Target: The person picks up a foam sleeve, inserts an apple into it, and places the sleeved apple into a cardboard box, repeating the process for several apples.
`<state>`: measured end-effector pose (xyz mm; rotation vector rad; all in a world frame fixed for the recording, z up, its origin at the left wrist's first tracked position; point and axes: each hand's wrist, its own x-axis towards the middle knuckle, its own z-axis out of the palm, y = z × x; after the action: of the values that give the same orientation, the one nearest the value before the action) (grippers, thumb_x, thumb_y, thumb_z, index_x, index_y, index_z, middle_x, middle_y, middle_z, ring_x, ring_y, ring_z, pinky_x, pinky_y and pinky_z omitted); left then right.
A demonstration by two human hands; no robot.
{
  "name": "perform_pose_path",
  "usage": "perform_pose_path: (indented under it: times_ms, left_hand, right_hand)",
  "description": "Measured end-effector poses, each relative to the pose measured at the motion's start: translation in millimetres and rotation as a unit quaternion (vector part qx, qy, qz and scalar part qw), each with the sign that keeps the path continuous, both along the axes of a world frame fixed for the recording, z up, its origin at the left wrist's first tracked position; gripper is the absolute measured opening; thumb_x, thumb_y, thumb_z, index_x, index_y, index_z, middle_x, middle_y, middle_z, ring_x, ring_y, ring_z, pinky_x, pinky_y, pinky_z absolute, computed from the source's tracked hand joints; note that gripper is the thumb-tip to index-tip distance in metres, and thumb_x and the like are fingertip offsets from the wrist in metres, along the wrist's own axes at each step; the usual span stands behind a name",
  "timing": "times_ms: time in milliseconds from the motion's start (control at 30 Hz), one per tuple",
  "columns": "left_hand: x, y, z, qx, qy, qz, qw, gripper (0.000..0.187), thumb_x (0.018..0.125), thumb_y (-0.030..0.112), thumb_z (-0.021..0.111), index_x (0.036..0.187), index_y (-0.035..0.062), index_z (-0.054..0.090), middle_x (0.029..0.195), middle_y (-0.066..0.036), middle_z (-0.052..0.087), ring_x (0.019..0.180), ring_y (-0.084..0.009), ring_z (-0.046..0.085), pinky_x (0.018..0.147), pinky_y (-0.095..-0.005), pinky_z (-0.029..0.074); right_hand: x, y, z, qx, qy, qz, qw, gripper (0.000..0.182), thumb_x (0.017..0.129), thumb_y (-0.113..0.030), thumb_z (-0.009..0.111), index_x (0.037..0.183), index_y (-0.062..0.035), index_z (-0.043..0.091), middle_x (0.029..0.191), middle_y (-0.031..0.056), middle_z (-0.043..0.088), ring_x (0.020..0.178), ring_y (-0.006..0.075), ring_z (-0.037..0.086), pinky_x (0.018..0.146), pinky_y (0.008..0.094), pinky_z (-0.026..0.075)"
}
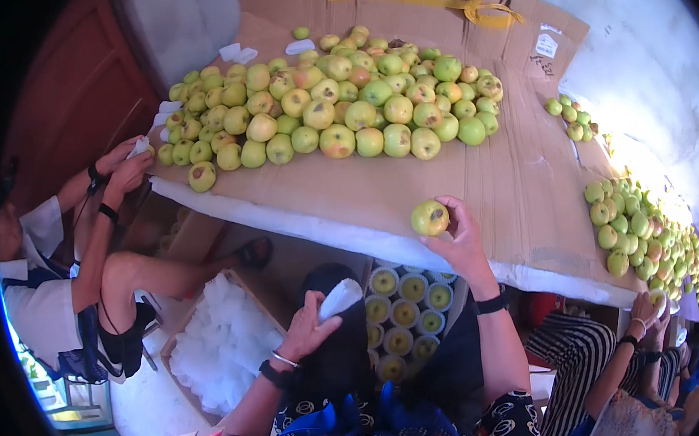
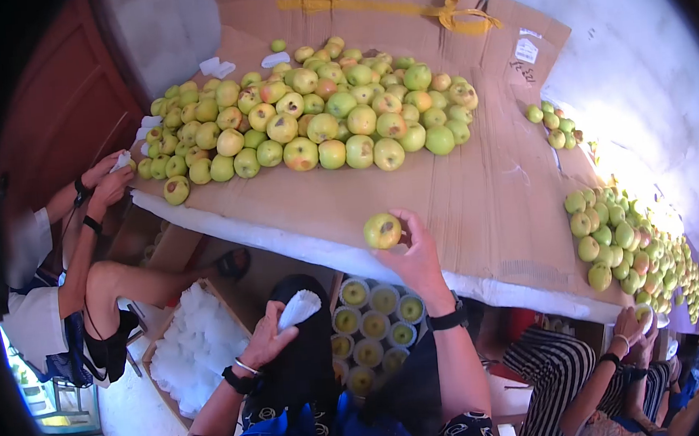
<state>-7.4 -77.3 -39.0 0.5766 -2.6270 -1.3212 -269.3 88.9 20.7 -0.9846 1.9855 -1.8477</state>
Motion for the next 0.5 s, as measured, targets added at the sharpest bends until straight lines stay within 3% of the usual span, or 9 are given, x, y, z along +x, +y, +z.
perform_pose_path:
  times_ms: [67, 200, 267, 367, 500]
  left_hand:
    - [4, 3, 8, 0.212, 0.025, 0.026, 0.977, 0.036, 0.086, 0.033, 0.054, 0.099, 0.0029, 0.040, 0.078, -0.012, 0.056, 0.068, -0.0229, 0.057, 0.063, -0.0334, 0.045]
    - [7, 28, 36, 0.264, 0.025, 0.006, 0.964, 0.032, 0.091, 0.034, 0.045, 0.100, 0.0033, 0.041, 0.077, -0.008, 0.055, 0.065, -0.0141, 0.052, 0.061, -0.0265, 0.042]
    - [3, 42, 43, 0.261, 0.092, 0.006, 0.961, 0.027, 0.092, 0.029, 0.047, 0.103, 0.0039, 0.044, 0.081, -0.003, 0.055, 0.063, -0.0066, 0.047, 0.056, -0.0194, 0.039]
    - [-1, 57, 41, 0.299, 0.161, 0.022, 0.940, 0.019, 0.089, 0.019, 0.056, 0.095, 0.0026, 0.049, 0.077, 0.000, 0.055, 0.065, -0.0058, 0.049, 0.058, -0.0213, 0.041]
    - [7, 58, 36, 0.345, 0.109, 0.003, 0.932, 0.015, 0.084, 0.011, 0.062, 0.094, 0.0036, 0.053, 0.079, 0.003, 0.056, 0.068, -0.0029, 0.049, 0.057, -0.0200, 0.041]
  right_hand:
    - [16, 15, 11, -0.005, 0.016, 0.005, 1.000, 0.058, 0.067, -0.005, 0.074, 0.118, -0.0031, 0.045, 0.106, 0.0055, 0.055, 0.097, 0.0146, 0.056, 0.089, 0.0306, 0.044]
    - [44, 36, 25, -0.073, -0.043, 0.024, 0.996, 0.060, 0.067, -0.003, 0.073, 0.119, -0.0018, 0.044, 0.108, 0.0065, 0.053, 0.101, 0.0155, 0.054, 0.093, 0.0304, 0.041]
    - [53, 48, 29, -0.113, -0.050, 0.022, 0.992, 0.062, 0.067, -0.002, 0.073, 0.120, -0.0008, 0.042, 0.112, 0.0069, 0.051, 0.105, 0.0160, 0.051, 0.095, 0.0304, 0.040]
    - [65, 61, 34, -0.129, -0.067, 0.034, 0.989, 0.064, 0.067, -0.002, 0.074, 0.122, 0.0001, 0.041, 0.114, 0.0067, 0.050, 0.107, 0.0161, 0.050, 0.096, 0.0309, 0.039]
    - [86, 73, 24, -0.172, -0.139, 0.031, 0.975, 0.062, 0.068, 0.001, 0.071, 0.123, 0.0004, 0.042, 0.113, 0.0061, 0.051, 0.106, 0.0158, 0.051, 0.095, 0.0311, 0.040]
